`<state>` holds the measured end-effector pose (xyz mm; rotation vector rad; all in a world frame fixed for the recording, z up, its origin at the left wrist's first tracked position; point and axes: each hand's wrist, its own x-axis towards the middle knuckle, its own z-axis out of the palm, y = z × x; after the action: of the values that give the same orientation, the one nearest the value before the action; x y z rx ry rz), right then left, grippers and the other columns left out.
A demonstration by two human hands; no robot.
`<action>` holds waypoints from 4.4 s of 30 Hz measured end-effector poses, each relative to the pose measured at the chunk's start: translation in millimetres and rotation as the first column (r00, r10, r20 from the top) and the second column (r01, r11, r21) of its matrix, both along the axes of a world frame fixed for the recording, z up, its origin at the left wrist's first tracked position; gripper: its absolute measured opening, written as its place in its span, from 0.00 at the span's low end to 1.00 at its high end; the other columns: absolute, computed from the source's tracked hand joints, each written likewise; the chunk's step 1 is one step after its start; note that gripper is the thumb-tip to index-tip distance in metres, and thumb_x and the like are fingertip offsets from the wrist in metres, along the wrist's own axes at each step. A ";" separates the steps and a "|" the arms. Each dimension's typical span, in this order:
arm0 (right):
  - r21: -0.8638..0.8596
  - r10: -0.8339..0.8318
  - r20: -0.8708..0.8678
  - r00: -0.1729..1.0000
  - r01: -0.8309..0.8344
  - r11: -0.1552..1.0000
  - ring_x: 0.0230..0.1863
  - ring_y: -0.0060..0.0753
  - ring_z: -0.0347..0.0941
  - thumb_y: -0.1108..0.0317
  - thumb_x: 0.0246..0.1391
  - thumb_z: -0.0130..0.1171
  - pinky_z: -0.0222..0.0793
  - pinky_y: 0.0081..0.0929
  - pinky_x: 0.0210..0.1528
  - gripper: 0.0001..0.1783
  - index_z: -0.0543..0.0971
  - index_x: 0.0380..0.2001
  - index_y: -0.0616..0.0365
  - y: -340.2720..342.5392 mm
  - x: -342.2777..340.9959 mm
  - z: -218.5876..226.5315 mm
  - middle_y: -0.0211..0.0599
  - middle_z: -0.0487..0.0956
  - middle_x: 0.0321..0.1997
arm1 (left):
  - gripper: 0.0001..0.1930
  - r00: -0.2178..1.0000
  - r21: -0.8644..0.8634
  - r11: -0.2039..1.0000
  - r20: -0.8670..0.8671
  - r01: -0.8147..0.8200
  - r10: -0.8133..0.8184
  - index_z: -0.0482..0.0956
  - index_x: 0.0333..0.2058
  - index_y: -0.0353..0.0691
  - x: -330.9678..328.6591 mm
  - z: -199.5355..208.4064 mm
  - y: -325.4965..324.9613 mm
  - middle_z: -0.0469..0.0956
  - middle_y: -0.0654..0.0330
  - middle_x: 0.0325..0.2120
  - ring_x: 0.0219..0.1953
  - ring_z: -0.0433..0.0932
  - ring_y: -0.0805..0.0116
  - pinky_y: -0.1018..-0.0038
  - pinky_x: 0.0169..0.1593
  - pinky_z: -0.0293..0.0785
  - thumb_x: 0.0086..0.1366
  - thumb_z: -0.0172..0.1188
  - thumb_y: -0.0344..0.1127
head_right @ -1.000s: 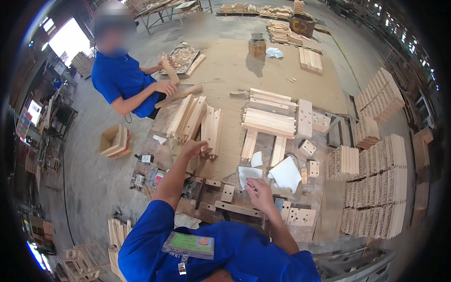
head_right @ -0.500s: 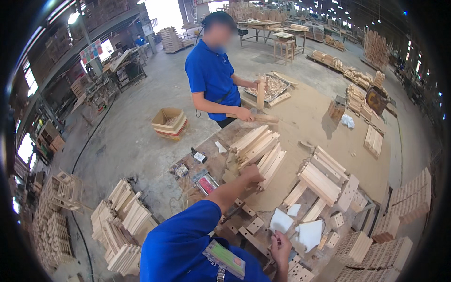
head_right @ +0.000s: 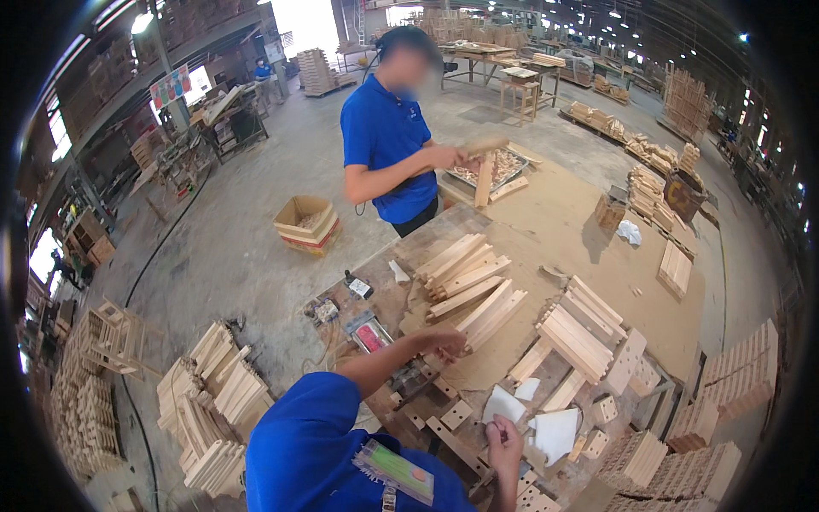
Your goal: The person operates a small bench-mounted machine to shape wooden pieces, then picks up small wooden dowels and inserts them into holes in the shaped pieces. The person repeats this cycle, handling wooden pieces and dowels one at a time.
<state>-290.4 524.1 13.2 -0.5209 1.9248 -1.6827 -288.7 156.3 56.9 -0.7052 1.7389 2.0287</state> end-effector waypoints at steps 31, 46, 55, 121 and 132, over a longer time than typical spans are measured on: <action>-0.306 -0.090 0.308 0.947 0.188 0.933 0.39 0.13 0.75 0.63 0.64 0.71 0.73 0.20 0.40 0.28 0.73 0.62 0.61 -38.2 -1.4 72.5 0.26 0.82 0.42 | 0.24 0.914 0.070 0.989 -0.394 0.130 -0.092 0.71 0.68 0.34 73.2 32.4 132.1 0.79 0.59 0.55 0.55 0.76 0.74 0.72 0.60 0.72 0.78 0.56 0.35; -0.196 -0.215 0.126 0.968 0.237 0.952 0.34 0.11 0.73 0.68 0.64 0.70 0.70 0.17 0.36 0.18 0.75 0.51 0.60 -46.7 13.2 66.7 0.25 0.80 0.37 | 0.24 0.859 0.098 0.995 -0.510 0.022 0.031 0.66 0.65 0.35 80.9 23.4 147.1 0.82 0.52 0.53 0.54 0.80 0.70 0.69 0.60 0.75 0.74 0.60 0.26; -0.114 -0.233 -0.221 0.947 0.213 0.971 0.31 0.12 0.70 0.71 0.65 0.67 0.73 0.17 0.31 0.11 0.76 0.46 0.58 -32.8 -4.2 86.0 0.24 0.75 0.35 | 0.26 0.899 0.207 0.978 -0.422 -0.030 0.116 0.65 0.68 0.34 83.2 28.7 139.6 0.80 0.51 0.55 0.56 0.79 0.67 0.68 0.61 0.74 0.75 0.60 0.29; -0.066 -0.151 -0.032 0.988 0.149 0.987 0.38 0.15 0.73 0.55 0.74 0.58 0.71 0.21 0.41 0.21 0.83 0.52 0.64 -40.7 8.9 100.8 0.26 0.82 0.38 | 0.22 0.896 0.243 0.970 -0.434 0.015 0.095 0.72 0.65 0.33 71.4 61.8 148.7 0.81 0.61 0.52 0.52 0.77 0.75 0.73 0.58 0.75 0.78 0.59 0.36; -0.074 -0.117 -0.149 0.982 0.107 0.991 0.32 0.15 0.71 0.57 0.73 0.60 0.71 0.21 0.37 0.20 0.83 0.57 0.60 -36.1 12.3 97.8 0.24 0.79 0.31 | 0.25 0.817 0.130 0.991 -0.572 0.011 0.066 0.68 0.68 0.32 74.4 59.1 158.2 0.80 0.58 0.55 0.55 0.77 0.74 0.73 0.60 0.74 0.76 0.61 0.32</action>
<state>-278.0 488.0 111.0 -0.5922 2.0461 -1.8300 -214.3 314.5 116.0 -0.0557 1.8723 2.5280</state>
